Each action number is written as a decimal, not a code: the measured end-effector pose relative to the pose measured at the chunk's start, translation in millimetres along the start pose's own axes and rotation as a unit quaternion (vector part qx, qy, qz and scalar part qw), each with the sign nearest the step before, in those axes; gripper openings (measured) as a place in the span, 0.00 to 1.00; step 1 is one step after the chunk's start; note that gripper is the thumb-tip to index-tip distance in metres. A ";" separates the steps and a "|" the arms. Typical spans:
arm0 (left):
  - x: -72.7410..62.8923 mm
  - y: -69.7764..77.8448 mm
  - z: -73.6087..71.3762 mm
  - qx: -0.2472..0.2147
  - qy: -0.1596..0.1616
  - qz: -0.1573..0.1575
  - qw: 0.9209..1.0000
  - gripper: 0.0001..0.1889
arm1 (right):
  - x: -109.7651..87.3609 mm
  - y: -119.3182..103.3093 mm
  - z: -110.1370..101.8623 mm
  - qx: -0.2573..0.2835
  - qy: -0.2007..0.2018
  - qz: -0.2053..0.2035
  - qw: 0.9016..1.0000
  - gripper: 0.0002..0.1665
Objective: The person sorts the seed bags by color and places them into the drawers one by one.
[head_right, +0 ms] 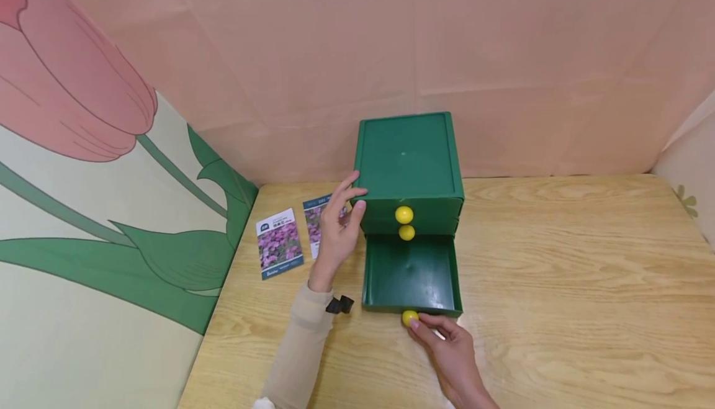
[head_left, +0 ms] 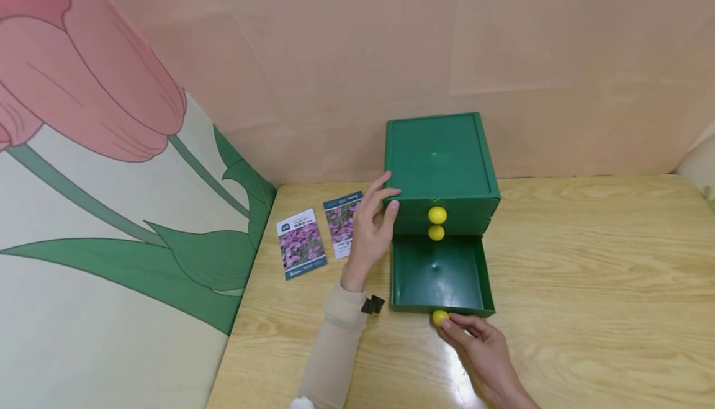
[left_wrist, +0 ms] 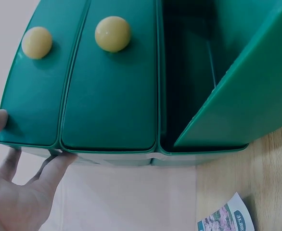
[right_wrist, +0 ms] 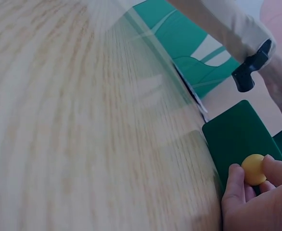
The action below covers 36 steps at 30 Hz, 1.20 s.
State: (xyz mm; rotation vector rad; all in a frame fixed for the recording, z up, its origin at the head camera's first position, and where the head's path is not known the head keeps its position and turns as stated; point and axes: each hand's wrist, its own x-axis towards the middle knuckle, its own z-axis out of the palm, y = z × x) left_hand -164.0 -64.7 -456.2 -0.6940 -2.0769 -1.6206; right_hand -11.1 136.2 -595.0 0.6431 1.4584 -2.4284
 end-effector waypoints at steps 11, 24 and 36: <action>-0.2 1.7 -2.0 -0.016 0.004 -0.001 1.000 0.13 | -9.3 3.3 -0.1 -0.001 -0.016 -0.017 1.000 0.09; -1.4 -2.7 -1.6 -0.010 0.011 -0.023 1.000 0.13 | -15.6 1.9 1.9 -0.002 0.004 -0.010 1.000 0.10; 2.6 6.9 -3.4 -0.011 0.004 -0.004 1.000 0.13 | -18.6 -1.4 0.6 -0.009 0.015 -0.004 1.000 0.12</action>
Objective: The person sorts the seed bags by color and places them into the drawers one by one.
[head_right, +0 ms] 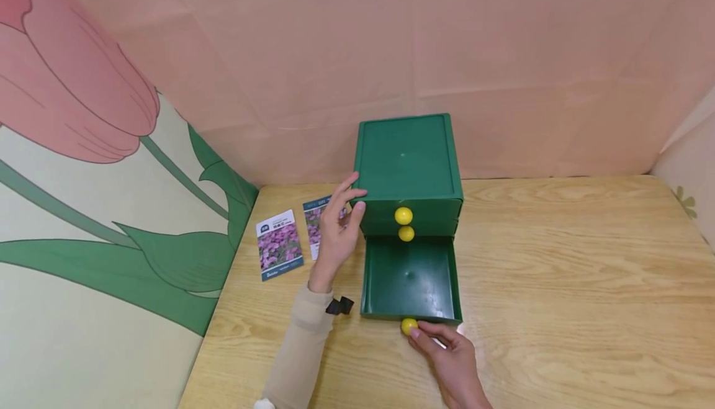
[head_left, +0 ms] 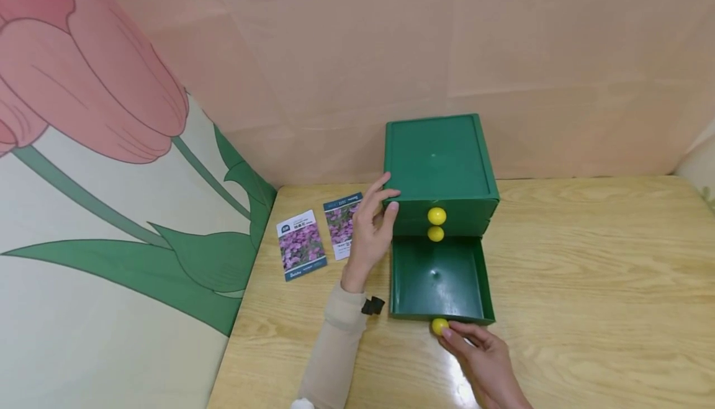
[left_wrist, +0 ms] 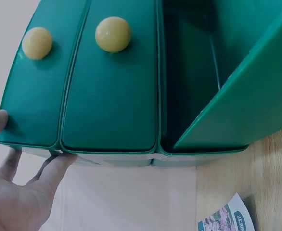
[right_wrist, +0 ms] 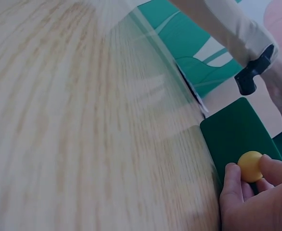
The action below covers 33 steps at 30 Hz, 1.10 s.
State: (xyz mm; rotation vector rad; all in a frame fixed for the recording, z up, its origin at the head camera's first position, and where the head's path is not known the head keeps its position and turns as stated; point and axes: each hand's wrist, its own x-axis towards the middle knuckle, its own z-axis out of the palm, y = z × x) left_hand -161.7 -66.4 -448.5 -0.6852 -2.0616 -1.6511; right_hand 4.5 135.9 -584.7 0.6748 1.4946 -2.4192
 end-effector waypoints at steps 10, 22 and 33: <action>-0.2 1.6 -0.7 -0.002 0.001 0.005 1.000 0.13 | -0.2 -1.2 0.8 -0.009 -0.004 -0.011 1.000 0.15; -3.8 -32.0 -4.5 0.011 -0.034 -0.018 0.999 0.22 | -9.2 -42.0 -9.7 -0.322 -0.164 -0.032 0.932 0.11; -5.2 -34.3 -38.0 0.026 -0.032 -0.012 0.999 0.23 | -11.9 -86.2 29.5 -0.346 -0.223 -0.197 0.890 0.08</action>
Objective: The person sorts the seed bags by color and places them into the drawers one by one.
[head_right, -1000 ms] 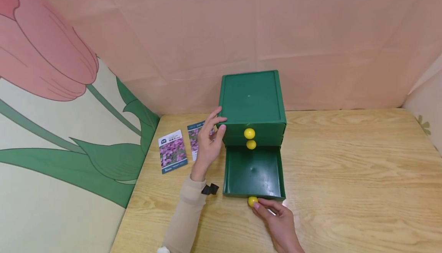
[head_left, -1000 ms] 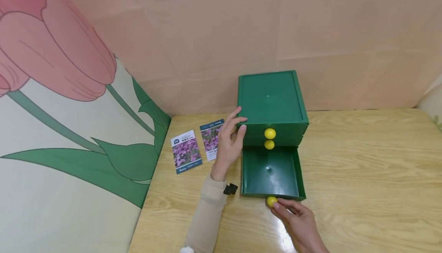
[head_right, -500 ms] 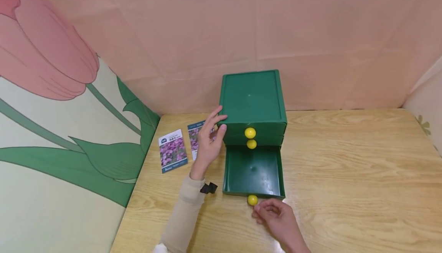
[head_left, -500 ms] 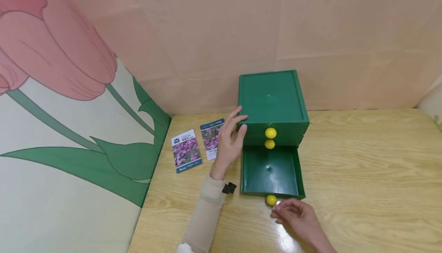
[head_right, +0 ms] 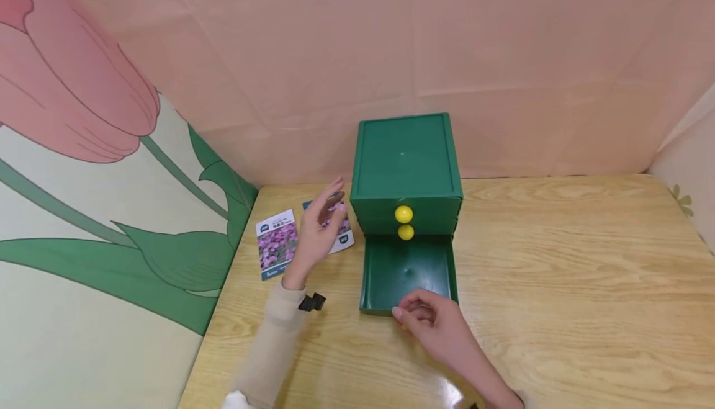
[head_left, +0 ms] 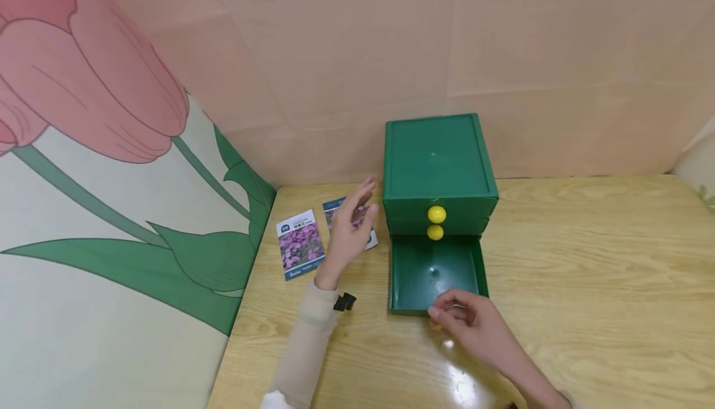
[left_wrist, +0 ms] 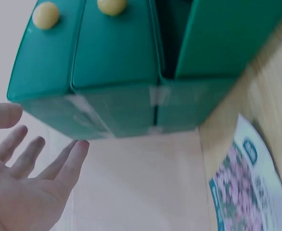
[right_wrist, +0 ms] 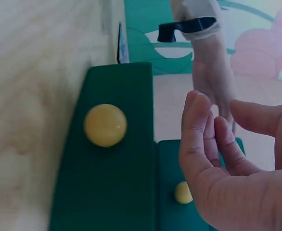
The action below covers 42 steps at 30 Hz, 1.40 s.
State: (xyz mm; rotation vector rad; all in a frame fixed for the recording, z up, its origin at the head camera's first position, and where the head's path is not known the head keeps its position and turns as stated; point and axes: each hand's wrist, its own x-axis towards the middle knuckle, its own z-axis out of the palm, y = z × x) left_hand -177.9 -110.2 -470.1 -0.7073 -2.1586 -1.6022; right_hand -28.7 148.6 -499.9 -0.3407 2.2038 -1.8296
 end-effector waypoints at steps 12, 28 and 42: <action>3.4 -16.9 -42.1 0.026 -0.044 -0.056 0.997 0.26 | 44.1 -22.9 17.0 -0.045 -0.015 -0.036 0.998 0.16; 16.3 -45.7 -74.9 0.101 -0.049 -0.177 0.978 0.16 | 96.1 -32.5 44.2 -0.088 -0.043 -0.072 0.993 0.27; 24.8 -72.2 -99.6 0.170 -0.057 -0.231 0.956 0.19 | 141.9 -36.7 74.0 -0.135 -0.043 -0.048 0.989 0.36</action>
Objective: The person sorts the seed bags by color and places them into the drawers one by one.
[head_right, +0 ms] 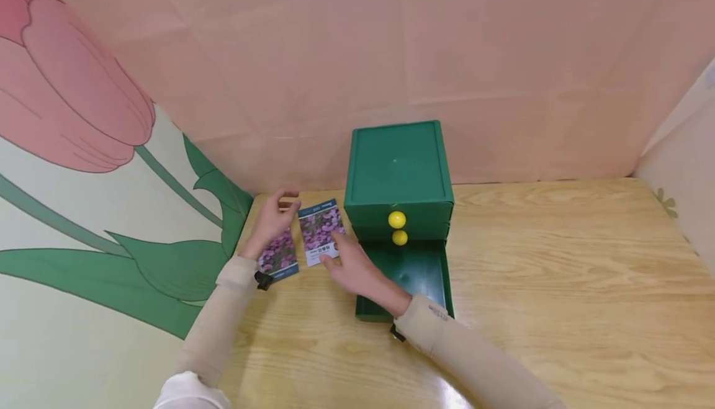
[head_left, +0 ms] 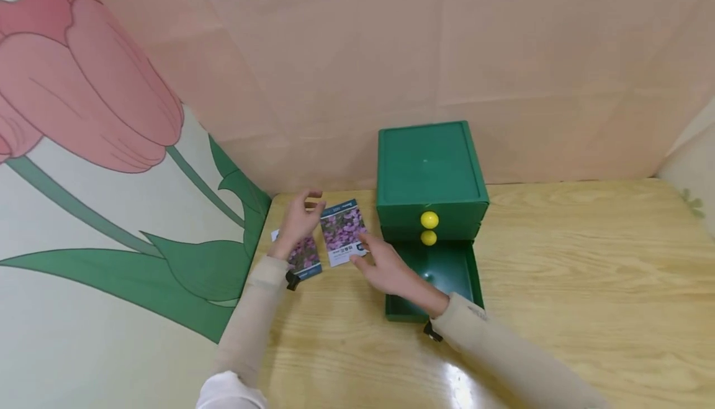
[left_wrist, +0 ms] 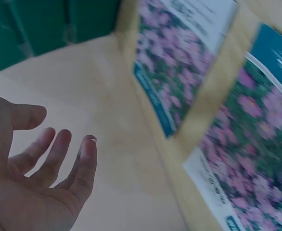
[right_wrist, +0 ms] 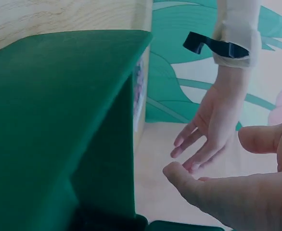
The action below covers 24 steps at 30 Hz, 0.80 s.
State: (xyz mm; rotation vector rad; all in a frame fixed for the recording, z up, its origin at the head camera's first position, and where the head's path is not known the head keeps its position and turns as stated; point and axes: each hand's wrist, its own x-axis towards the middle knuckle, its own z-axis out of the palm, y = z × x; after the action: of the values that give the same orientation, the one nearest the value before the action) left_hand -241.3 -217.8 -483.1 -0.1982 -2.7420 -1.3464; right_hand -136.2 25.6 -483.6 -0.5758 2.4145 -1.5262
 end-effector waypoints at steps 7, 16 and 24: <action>4.5 -18.1 -1.2 0.043 -0.016 -0.021 0.999 0.20 | 18.4 -8.0 4.1 -0.026 -0.002 0.019 0.999 0.38; 15.2 -35.3 0.5 0.059 -0.017 -0.064 0.996 0.21 | 48.1 -13.0 11.2 -0.033 0.037 0.006 0.999 0.35; 25.7 -45.1 6.2 0.108 -0.031 -0.065 0.992 0.24 | 69.9 -3.5 21.0 -0.041 0.074 0.032 0.996 0.34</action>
State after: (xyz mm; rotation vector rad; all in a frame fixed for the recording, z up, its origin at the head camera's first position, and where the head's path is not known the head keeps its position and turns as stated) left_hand -273.5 -238.1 -518.8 -0.0492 -2.9714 -1.0739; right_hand -190.0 -23.7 -488.3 -0.4111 2.5890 -1.4989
